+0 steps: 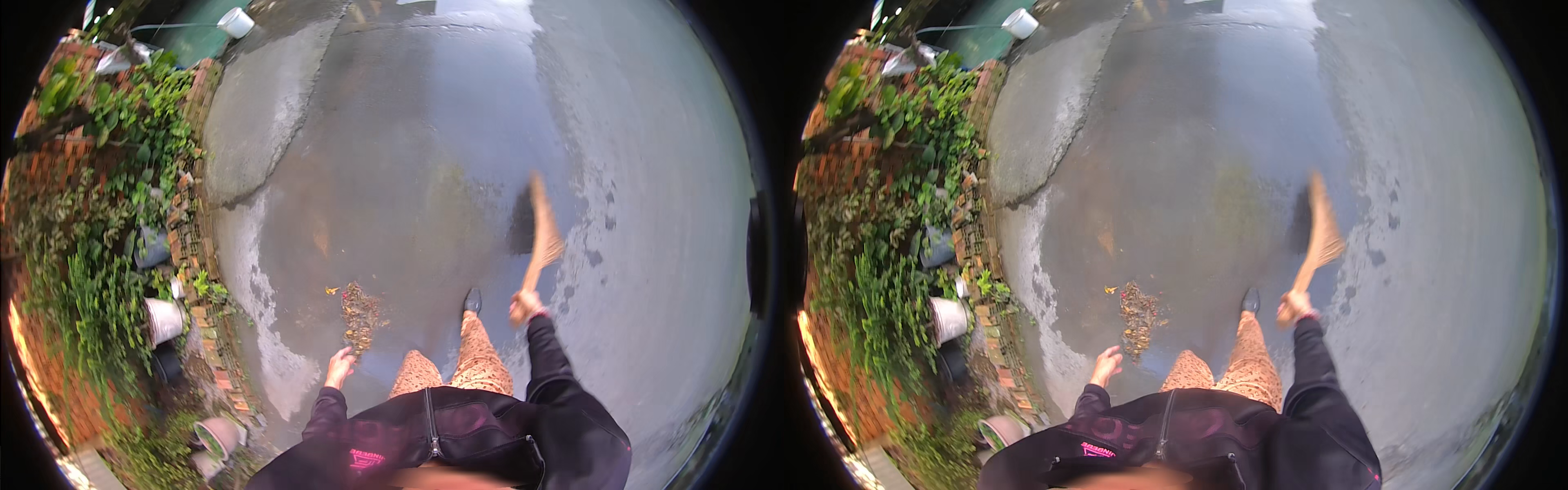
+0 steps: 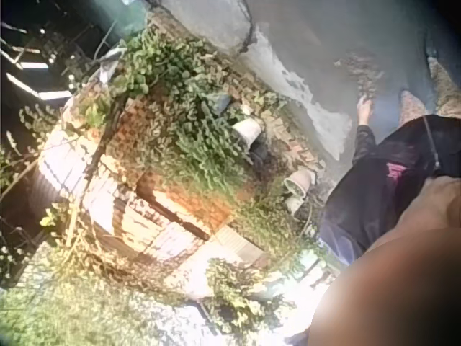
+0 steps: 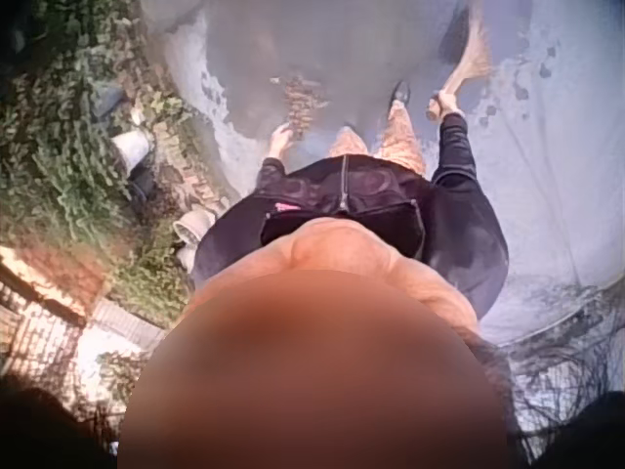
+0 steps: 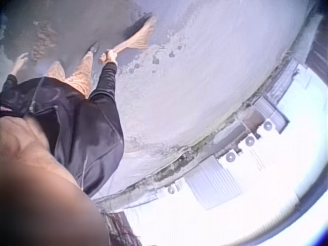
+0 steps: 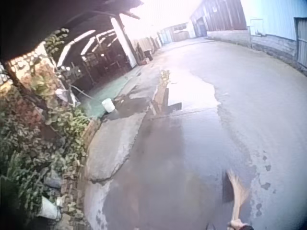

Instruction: The person sweeps scattered leaves and debris on a concrete outdoor surface using a traditional straw broom and a dustpan. They gather the leaves into piles and scoop them into the dustpan, moving across the area to collect debris from multiple spots.

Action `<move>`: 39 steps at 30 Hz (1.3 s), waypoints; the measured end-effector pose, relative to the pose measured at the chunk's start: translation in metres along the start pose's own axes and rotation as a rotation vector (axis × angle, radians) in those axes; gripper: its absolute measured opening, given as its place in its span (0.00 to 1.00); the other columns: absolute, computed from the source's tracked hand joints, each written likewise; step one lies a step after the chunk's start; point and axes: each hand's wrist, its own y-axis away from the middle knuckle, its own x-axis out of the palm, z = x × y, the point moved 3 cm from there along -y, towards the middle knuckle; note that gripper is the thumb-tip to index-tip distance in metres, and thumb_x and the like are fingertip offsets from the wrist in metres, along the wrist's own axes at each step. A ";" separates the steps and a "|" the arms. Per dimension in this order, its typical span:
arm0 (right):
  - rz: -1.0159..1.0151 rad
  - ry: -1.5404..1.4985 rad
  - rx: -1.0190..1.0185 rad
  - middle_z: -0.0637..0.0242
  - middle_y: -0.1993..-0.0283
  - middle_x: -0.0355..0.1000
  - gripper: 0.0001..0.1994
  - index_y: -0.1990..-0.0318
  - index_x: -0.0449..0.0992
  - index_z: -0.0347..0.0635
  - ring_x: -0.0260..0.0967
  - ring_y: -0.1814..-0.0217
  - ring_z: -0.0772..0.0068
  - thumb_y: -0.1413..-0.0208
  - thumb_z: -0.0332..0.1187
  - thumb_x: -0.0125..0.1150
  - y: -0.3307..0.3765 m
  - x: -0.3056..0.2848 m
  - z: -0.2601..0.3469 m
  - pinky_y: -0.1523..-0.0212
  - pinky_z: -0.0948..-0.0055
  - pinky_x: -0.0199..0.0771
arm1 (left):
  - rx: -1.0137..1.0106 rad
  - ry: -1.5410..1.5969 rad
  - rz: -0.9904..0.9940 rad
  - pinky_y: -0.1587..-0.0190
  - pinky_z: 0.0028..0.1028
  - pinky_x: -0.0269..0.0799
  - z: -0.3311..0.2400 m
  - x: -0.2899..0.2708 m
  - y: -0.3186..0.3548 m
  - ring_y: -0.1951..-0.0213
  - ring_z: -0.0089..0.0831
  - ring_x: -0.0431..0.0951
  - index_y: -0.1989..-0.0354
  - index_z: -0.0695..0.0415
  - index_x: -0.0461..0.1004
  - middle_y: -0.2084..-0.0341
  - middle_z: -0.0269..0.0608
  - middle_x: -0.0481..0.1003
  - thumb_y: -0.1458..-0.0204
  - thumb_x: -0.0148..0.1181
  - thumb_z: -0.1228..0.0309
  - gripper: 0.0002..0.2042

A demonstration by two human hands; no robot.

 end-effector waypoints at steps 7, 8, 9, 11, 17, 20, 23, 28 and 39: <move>0.655 -0.246 0.221 0.65 0.80 0.67 0.06 0.68 0.72 0.31 0.65 0.79 0.76 0.52 0.26 0.55 0.049 0.109 0.075 0.79 0.79 0.66 | 0.074 0.011 0.184 0.52 0.41 0.70 -0.112 0.073 -0.013 0.47 0.36 0.70 0.40 0.53 0.64 0.51 0.45 0.71 0.50 0.56 0.67 0.26; 0.640 -0.473 0.419 0.67 0.77 0.66 0.07 0.66 0.70 0.31 0.64 0.77 0.78 0.51 0.26 0.56 0.049 0.113 0.097 0.80 0.82 0.65 | 0.091 0.022 0.119 0.61 0.35 0.73 -0.118 0.070 -0.018 0.58 0.31 0.75 0.42 0.53 0.67 0.60 0.42 0.75 0.51 0.57 0.67 0.25; 0.679 -0.609 0.502 0.69 0.75 0.65 0.08 0.66 0.69 0.31 0.62 0.77 0.79 0.50 0.27 0.56 0.047 0.114 0.124 0.80 0.84 0.64 | 0.132 -0.072 0.068 0.73 0.30 0.71 -0.121 0.064 -0.024 0.73 0.26 0.74 0.44 0.54 0.69 0.72 0.38 0.75 0.53 0.56 0.69 0.24; 0.654 -0.532 0.469 0.70 0.76 0.63 0.06 0.67 0.67 0.35 0.61 0.78 0.80 0.50 0.26 0.57 0.035 0.119 0.182 0.81 0.85 0.62 | 0.102 -0.069 -0.065 0.81 0.26 0.66 -0.117 0.047 -0.041 0.80 0.25 0.71 0.48 0.55 0.72 0.79 0.39 0.73 0.57 0.56 0.71 0.23; 0.798 -0.884 0.324 0.72 0.80 0.58 0.06 0.71 0.64 0.38 0.56 0.81 0.82 0.47 0.27 0.55 0.008 0.112 0.367 0.83 0.85 0.60 | -0.164 0.026 -0.022 0.66 0.29 0.76 -0.123 0.020 -0.149 0.68 0.31 0.79 0.51 0.51 0.76 0.69 0.40 0.79 0.58 0.60 0.71 0.20; 0.627 -1.060 0.234 0.73 0.81 0.56 0.09 0.74 0.61 0.41 0.55 0.81 0.82 0.48 0.29 0.55 -0.012 0.082 0.426 0.83 0.84 0.61 | -0.138 0.095 -0.055 0.66 0.31 0.75 -0.196 -0.003 -0.218 0.68 0.33 0.79 0.53 0.51 0.76 0.69 0.40 0.79 0.58 0.59 0.73 0.20; 0.514 -1.138 0.010 0.75 0.83 0.55 0.09 0.76 0.60 0.45 0.53 0.84 0.82 0.51 0.27 0.55 -0.039 0.043 0.482 0.83 0.84 0.62 | -0.112 0.046 -0.298 0.67 0.34 0.75 -0.337 -0.063 -0.265 0.70 0.37 0.80 0.54 0.51 0.77 0.70 0.41 0.79 0.62 0.60 0.76 0.21; 0.023 -0.863 -0.313 0.73 0.85 0.61 0.11 0.83 0.59 0.47 0.62 0.82 0.79 0.55 0.26 0.54 -0.097 -0.036 0.591 0.79 0.81 0.70 | 0.227 -0.327 -0.338 0.52 0.29 0.73 -0.621 -0.096 -0.290 0.55 0.37 0.78 0.51 0.49 0.75 0.61 0.48 0.78 0.68 0.61 0.81 0.28; 0.091 -0.989 -0.115 0.70 0.84 0.65 0.12 0.85 0.61 0.45 0.66 0.78 0.76 0.55 0.27 0.55 -0.193 0.034 0.939 0.72 0.81 0.73 | -0.020 0.265 -0.135 0.48 0.31 0.71 -0.803 0.008 -0.320 0.54 0.43 0.77 0.49 0.51 0.74 0.58 0.50 0.77 0.67 0.58 0.78 0.28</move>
